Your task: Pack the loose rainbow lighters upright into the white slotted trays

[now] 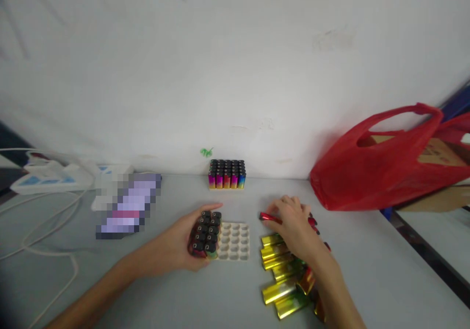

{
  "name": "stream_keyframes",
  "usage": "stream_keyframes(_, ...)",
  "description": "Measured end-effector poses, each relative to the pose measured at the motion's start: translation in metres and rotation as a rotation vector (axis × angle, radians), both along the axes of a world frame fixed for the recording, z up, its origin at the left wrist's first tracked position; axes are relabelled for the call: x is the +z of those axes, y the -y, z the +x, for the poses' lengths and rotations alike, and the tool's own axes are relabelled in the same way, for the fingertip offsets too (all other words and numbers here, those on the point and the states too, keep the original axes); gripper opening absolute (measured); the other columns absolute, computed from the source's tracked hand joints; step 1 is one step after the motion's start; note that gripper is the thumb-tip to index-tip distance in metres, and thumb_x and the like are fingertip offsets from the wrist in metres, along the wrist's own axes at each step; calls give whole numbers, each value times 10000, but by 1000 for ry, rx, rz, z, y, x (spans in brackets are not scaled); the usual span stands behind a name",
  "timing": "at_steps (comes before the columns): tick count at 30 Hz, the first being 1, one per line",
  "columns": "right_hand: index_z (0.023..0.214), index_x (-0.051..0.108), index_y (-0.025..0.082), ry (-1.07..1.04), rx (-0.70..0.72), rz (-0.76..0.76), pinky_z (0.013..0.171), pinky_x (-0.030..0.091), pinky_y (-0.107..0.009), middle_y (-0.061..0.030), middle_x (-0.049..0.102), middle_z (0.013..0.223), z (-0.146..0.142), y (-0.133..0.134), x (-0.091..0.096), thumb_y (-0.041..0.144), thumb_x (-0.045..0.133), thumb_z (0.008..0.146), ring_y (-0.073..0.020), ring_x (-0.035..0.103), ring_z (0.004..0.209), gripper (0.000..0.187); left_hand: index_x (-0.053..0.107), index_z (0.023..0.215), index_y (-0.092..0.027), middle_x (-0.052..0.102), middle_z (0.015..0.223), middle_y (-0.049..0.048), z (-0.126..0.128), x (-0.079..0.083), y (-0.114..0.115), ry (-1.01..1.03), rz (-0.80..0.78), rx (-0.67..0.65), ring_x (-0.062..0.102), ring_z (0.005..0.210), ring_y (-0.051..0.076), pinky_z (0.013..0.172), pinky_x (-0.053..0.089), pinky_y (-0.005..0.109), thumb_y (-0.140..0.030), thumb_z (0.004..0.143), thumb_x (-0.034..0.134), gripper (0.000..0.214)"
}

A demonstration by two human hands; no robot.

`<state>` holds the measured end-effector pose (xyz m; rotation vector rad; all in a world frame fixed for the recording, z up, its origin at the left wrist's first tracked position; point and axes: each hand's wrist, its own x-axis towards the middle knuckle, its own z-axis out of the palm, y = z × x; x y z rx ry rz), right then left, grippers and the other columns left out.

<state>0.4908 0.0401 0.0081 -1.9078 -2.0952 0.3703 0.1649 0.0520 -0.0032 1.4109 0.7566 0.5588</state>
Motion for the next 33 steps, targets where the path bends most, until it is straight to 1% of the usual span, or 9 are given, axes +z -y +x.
stream_keyframes(5,1042,699,232,-56,78,114,959,369,-480,-77,762,1093,-21,-1,-10,346,716,1070,-328,657,1079,119,215,1745,-296,731,1167,65,-2,-1,0,-78,40,5,742,937,225,769,581,307,-153,702,958,1288)
stream_keyframes(10,1174,642,243,-190,95,223,1006,392,-488,-90,747,1198,-35,2,-13,347,520,1170,-311,677,1105,160,230,1767,-382,566,1594,137,-31,19,-13,-202,245,22,656,859,185,708,556,306,-480,553,1093,1492)
stream_keyframes(12,1202,629,244,-215,81,268,1007,397,-481,-91,740,1204,-37,3,-13,348,478,1184,-305,673,1097,184,451,1679,-292,649,1498,139,-45,28,-25,-118,346,97,642,818,187,721,545,330,-738,940,696,897)
stream_keyframes(13,1204,626,244,-220,71,283,1000,400,-476,-91,739,1199,-38,3,-12,349,469,1186,-302,672,1083,189,544,1591,-229,716,1356,151,-51,31,-32,-57,434,213,656,787,205,705,543,348,-777,1039,422,788)
stream_keyframes(14,1205,623,242,-223,60,296,994,403,-472,-92,740,1192,-38,3,-11,348,468,1186,-301,672,1068,189,559,1551,-201,729,1307,152,-57,32,-39,-107,531,383,694,881,238,804,564,385,-713,1093,289,739)
stream_keyframes(16,1196,620,239,-225,43,308,986,405,-469,-95,743,1181,-39,4,-9,349,475,1183,-302,675,1054,183,556,1517,-169,723,1320,166,-66,31,-50,-366,699,719,708,1154,312,1077,519,500,-614,1124,288,651)
stream_keyframes(18,1181,620,237,-226,39,311,985,402,-472,-95,747,1169,-39,4,-7,350,480,1181,-305,677,1057,179,478,1586,-121,665,1439,227,-75,24,-58,-565,773,849,601,1409,400,1256,330,645,-566,1093,413,667)
stream_keyframes(26,1211,642,233,-237,40,309,980,404,-471,-71,755,1160,-42,7,-1,374,516,1173,-289,672,999,193,183,1747,-30,547,1610,304,-99,-5,-72,-1185,979,692,551,1482,442,1272,304,691,-400,1052,304,796)
stream_keyframes(33,1184,642,237,-255,27,334,971,398,-470,-72,763,1130,-42,8,3,358,523,1170,-284,685,986,170,192,1728,12,654,1487,321,-74,21,-48,-1317,1116,810,678,1275,447,1115,483,604,-340,1079,384,763)
